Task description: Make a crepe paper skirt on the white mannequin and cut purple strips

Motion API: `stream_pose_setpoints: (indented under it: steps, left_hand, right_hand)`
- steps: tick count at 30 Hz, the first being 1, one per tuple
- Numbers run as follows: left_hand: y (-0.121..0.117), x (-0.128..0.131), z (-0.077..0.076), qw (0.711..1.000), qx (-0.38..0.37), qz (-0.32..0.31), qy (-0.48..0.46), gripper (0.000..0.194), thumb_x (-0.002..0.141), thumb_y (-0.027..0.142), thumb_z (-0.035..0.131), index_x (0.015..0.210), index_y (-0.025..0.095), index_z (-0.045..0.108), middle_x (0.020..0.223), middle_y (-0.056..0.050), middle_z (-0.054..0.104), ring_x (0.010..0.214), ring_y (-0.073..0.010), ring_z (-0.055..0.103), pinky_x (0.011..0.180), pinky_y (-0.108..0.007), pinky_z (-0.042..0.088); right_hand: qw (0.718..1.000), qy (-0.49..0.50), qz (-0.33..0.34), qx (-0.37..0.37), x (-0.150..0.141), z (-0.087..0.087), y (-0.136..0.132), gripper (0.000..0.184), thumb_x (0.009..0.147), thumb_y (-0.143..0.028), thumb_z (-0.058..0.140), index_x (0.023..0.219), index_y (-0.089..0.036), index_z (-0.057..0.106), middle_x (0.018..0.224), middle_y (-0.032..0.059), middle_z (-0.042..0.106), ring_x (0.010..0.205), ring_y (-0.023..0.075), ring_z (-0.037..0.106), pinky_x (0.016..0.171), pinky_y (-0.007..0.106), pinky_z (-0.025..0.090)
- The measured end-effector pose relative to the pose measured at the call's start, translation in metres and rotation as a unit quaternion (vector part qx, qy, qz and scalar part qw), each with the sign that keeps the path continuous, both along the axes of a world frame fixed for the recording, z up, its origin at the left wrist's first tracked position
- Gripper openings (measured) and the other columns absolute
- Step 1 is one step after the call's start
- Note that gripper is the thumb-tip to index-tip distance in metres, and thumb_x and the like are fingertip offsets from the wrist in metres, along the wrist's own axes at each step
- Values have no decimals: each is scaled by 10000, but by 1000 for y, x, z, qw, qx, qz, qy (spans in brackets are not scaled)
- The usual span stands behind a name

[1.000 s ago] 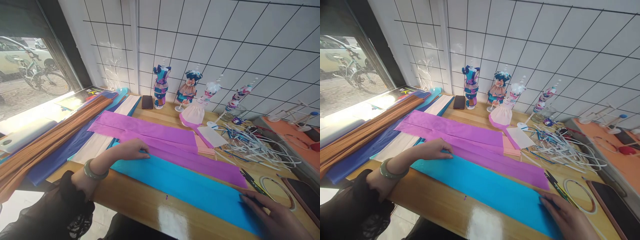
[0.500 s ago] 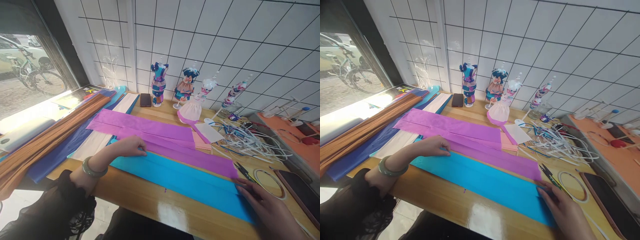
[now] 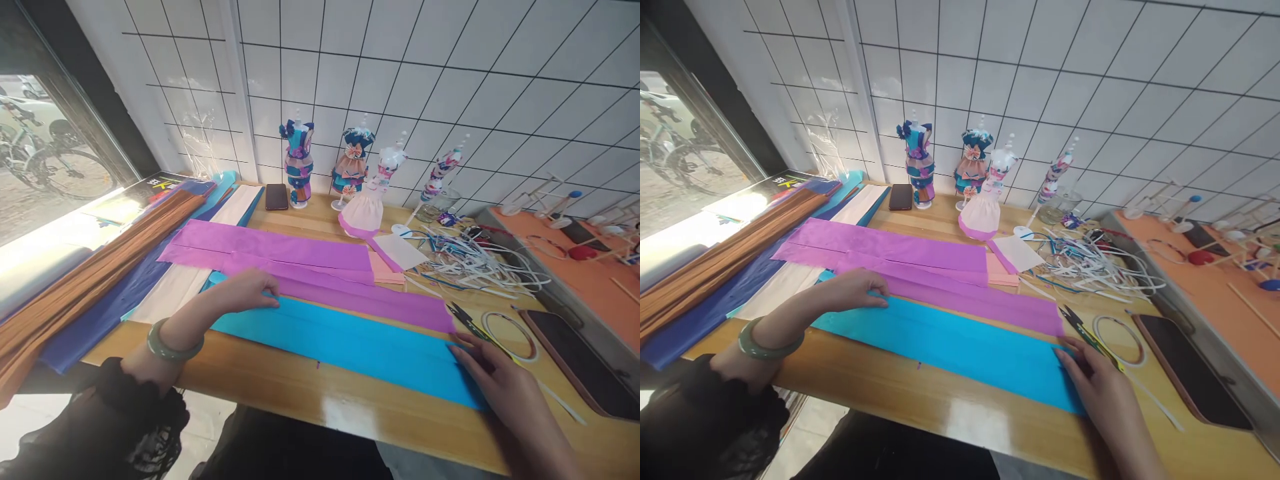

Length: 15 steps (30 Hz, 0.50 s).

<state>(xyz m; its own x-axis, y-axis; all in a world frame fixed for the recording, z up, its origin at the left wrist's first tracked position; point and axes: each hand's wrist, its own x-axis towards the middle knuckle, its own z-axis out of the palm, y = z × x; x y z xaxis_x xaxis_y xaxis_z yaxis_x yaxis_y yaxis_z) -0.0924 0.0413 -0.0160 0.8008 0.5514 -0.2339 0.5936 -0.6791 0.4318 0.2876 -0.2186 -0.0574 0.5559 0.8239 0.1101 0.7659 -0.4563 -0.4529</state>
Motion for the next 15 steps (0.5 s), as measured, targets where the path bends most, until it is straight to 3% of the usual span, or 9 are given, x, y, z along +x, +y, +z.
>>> stream_pose_setpoints:
  steps: [6, 15]
  left_hand:
    - [-2, -1, -2, 999, 12, 46, 2, 279, 725, 470, 571, 808, 215, 648, 817, 6, 667, 734, -161, 574, 584, -241, 342]
    - [-4, -3, -1, 998, 7, 56, 5, 297, 729, 478, 581, 826, 205, 644, 846, -1, 664, 764, -167, 571, 603, -243, 345]
  right_hand:
    - [999, -35, 0, -8, -1, -2, -4, 510, 761, -562, 476, 1067, -191, 645, 895, 69, 717, 737, 254, 668, 597, 330, 493]
    - [1000, -20, -5, 2, 0, -6, -4, 491, 760, -564, 481, 1039, -194, 642, 921, 68, 707, 803, 250, 658, 664, 331, 489]
